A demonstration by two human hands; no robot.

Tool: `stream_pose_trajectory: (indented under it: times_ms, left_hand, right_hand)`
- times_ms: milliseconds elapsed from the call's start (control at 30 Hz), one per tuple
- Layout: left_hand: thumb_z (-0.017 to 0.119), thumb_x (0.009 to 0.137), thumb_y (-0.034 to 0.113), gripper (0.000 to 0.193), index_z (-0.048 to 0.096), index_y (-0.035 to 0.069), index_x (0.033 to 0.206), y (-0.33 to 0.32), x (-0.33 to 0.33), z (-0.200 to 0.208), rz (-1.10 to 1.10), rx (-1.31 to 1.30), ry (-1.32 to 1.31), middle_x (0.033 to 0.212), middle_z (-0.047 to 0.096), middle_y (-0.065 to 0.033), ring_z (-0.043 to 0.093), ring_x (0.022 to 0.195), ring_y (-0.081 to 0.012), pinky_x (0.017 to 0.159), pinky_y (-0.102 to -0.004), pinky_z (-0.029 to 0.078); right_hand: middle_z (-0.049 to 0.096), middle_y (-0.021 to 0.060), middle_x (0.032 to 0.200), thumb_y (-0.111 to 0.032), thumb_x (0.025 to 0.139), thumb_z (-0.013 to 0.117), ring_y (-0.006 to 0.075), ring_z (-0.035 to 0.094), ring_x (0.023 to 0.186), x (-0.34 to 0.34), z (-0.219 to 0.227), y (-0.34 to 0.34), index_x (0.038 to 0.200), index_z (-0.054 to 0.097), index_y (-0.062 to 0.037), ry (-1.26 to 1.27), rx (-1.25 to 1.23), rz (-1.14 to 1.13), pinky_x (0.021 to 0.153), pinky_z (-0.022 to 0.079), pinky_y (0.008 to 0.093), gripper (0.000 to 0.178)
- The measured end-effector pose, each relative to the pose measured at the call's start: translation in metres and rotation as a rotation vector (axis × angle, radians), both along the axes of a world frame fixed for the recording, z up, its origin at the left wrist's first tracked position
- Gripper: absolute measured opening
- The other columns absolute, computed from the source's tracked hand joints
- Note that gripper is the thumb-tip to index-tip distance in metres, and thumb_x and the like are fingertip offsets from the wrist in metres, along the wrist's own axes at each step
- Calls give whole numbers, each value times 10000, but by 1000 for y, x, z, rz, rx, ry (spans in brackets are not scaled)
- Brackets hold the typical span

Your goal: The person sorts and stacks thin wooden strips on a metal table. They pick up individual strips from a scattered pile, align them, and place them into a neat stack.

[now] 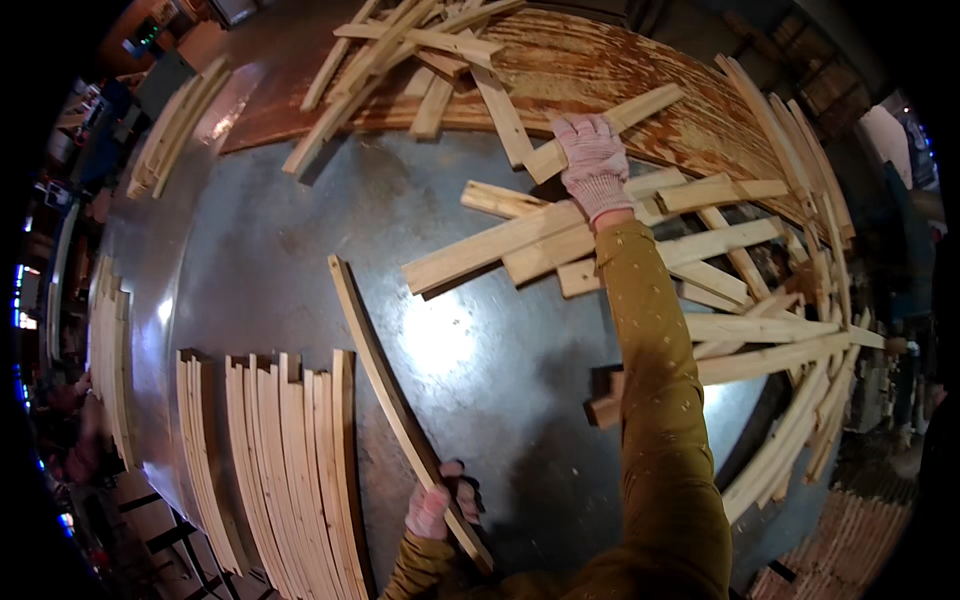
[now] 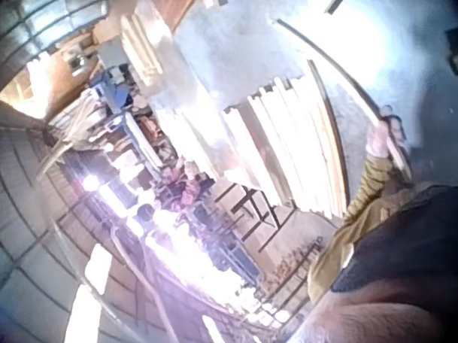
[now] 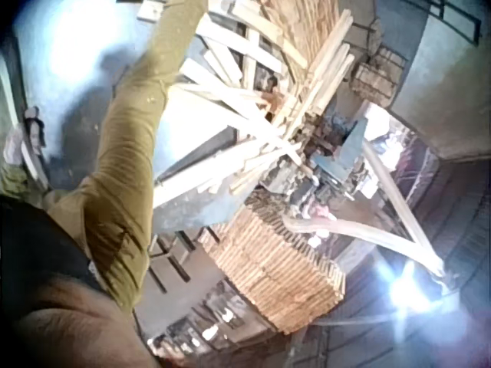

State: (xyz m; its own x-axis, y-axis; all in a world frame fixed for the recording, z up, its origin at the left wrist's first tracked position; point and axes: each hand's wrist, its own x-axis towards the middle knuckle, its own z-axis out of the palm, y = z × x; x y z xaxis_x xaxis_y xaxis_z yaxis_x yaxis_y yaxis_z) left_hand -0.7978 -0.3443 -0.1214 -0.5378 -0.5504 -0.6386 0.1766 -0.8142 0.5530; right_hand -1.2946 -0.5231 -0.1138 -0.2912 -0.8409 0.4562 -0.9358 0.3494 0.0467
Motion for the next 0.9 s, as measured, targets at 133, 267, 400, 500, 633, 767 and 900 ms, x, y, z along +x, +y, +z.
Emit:
stream_pose_trajectory:
  times_ms: [133, 267, 400, 500, 633, 767, 900]
  left_hand:
    - [786, 802, 300, 707, 387, 104, 1352, -7, -10, -1, -61, -70, 233, 1037, 607, -99, 596, 651, -173, 554, -312, 538]
    - [796, 764, 238, 734, 381, 124, 1359, -7, -6, -12, -5, -15, 346, 1075, 614, -109, 602, 654, -201, 544, -363, 557]
    - [729, 843, 268, 692, 382, 86, 1414, -14, -5, 10, -3, 173, 607, 1173, 603, -191, 658, 921, -303, 712, -468, 598]
    - [584, 949, 383, 652, 374, -13, 1423, -3, -8, 22, 112, 555, 581, 1276, 562, -257, 631, 1076, -384, 911, -538, 563]
    - [798, 780, 342, 787, 427, 32, 1400, 11, 27, -5, -188, 169, 489, 979, 635, -146, 681, 808, -280, 677, -395, 625]
    - [842, 760, 206, 779, 436, 69, 1411, 27, 47, -15, -194, 175, 489, 945, 637, -121, 677, 740, -277, 681, -423, 624]
    - [885, 739, 241, 858, 397, 113, 1432, 45, 86, 1, -174, 22, 256, 1033, 651, -134, 682, 840, -250, 694, -415, 615]
  right_hand:
    - [584, 164, 1190, -19, 851, 579, 331, 544, 1151, 88, 59, 83, 1147, 632, -50, -244, -822, 229, 991, 439, 424, 303]
    - [603, 132, 1127, -139, 910, 575, 245, 578, 1031, 170, 82, 185, 1152, 614, -21, -504, -789, 203, 828, 471, 344, 272]
    - [614, 132, 1142, -191, 932, 545, 266, 607, 1024, 274, 50, 265, 1168, 617, -27, -799, -551, 282, 832, 493, 335, 296]
    - [618, 126, 1232, -103, 933, 474, 324, 607, 1154, 325, 52, 273, 1181, 645, -88, -699, -47, 703, 971, 496, 372, 301]
    - [606, 101, 1271, -146, 902, 560, 314, 593, 1179, 271, 80, 228, 1256, 606, -106, -570, 212, 899, 976, 504, 390, 359]
    - [450, 168, 1434, -325, 781, 780, 356, 442, 1318, 171, 71, 105, 1472, 366, -134, -86, 246, 518, 1130, 347, 468, 827]
    - [323, 166, 1571, -540, 609, 855, 328, 316, 1451, 162, 37, 3, 1539, 297, -151, -44, 700, 139, 1199, 240, 520, 1153]
